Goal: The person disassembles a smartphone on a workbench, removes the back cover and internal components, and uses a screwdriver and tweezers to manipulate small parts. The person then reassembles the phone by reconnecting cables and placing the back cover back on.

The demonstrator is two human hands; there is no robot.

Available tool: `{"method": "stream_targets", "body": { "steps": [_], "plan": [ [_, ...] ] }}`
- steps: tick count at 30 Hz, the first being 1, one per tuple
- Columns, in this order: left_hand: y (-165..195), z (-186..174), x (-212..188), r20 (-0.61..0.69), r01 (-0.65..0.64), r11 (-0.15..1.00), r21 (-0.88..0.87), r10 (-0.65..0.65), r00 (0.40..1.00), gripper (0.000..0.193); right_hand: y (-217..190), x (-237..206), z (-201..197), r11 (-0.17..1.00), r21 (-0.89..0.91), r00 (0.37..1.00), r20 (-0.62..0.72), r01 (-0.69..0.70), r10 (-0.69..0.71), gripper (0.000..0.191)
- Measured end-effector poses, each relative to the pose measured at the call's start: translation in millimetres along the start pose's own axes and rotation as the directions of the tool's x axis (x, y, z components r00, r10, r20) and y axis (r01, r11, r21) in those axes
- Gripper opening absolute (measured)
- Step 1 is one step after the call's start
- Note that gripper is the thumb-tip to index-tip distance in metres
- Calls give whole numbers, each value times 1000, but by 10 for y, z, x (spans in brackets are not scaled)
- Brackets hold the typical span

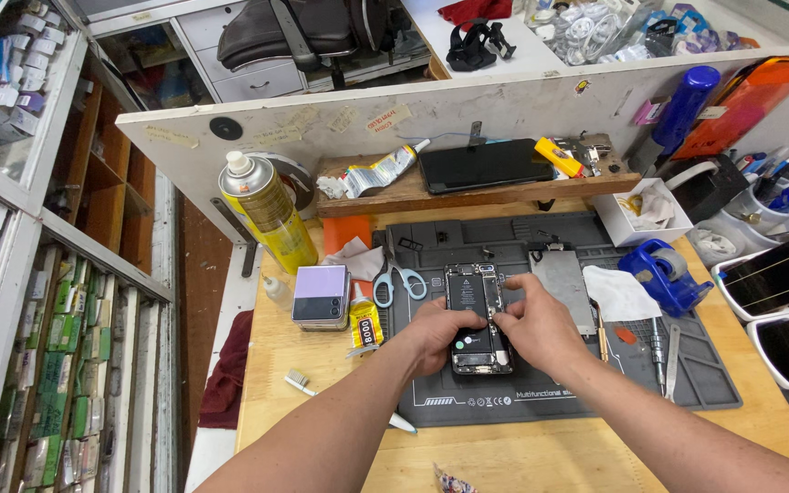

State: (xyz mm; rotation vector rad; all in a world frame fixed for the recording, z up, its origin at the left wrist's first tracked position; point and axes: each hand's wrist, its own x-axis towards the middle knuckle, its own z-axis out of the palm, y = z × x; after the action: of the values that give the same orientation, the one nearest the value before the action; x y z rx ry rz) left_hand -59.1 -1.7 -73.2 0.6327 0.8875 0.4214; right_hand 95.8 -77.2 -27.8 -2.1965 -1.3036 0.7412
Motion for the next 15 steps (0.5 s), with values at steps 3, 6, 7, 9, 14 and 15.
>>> {"method": "stream_targets", "body": {
  "steps": [3, 6, 7, 9, 14, 15],
  "plan": [
    [-6, 7, 0, 27, -14, 1000, -6, 15, 1000, 36, -29, 9, -14, 997, 9, 997, 14, -74, 73, 61],
    [-5, 25, -3, -26, 6, 1000, 15, -6, 1000, 37, -57, 6, -20, 997, 37, 997, 33, -72, 71, 60],
    [-6, 33, -4, -27, -1, 1000, 5, 1, 1000, 37, -55, 7, -26, 996, 52, 997, 36, -72, 70, 59],
    [-1, 32, -8, -31, -15, 1000, -14, 14, 999, 37, -44, 40, -45, 972, 181, 983, 135, -149, 125, 55],
    [7, -29, -6, 51, -15, 999, -46, 18, 999, 34, 91, 97, -82, 910, 364, 962, 252, -200, 110, 45],
    [-3, -40, -7, 68, -18, 998, -53, 21, 997, 33, 120, 102, -86, 906, 369, 959, 260, -205, 111, 45]
  ]
}}
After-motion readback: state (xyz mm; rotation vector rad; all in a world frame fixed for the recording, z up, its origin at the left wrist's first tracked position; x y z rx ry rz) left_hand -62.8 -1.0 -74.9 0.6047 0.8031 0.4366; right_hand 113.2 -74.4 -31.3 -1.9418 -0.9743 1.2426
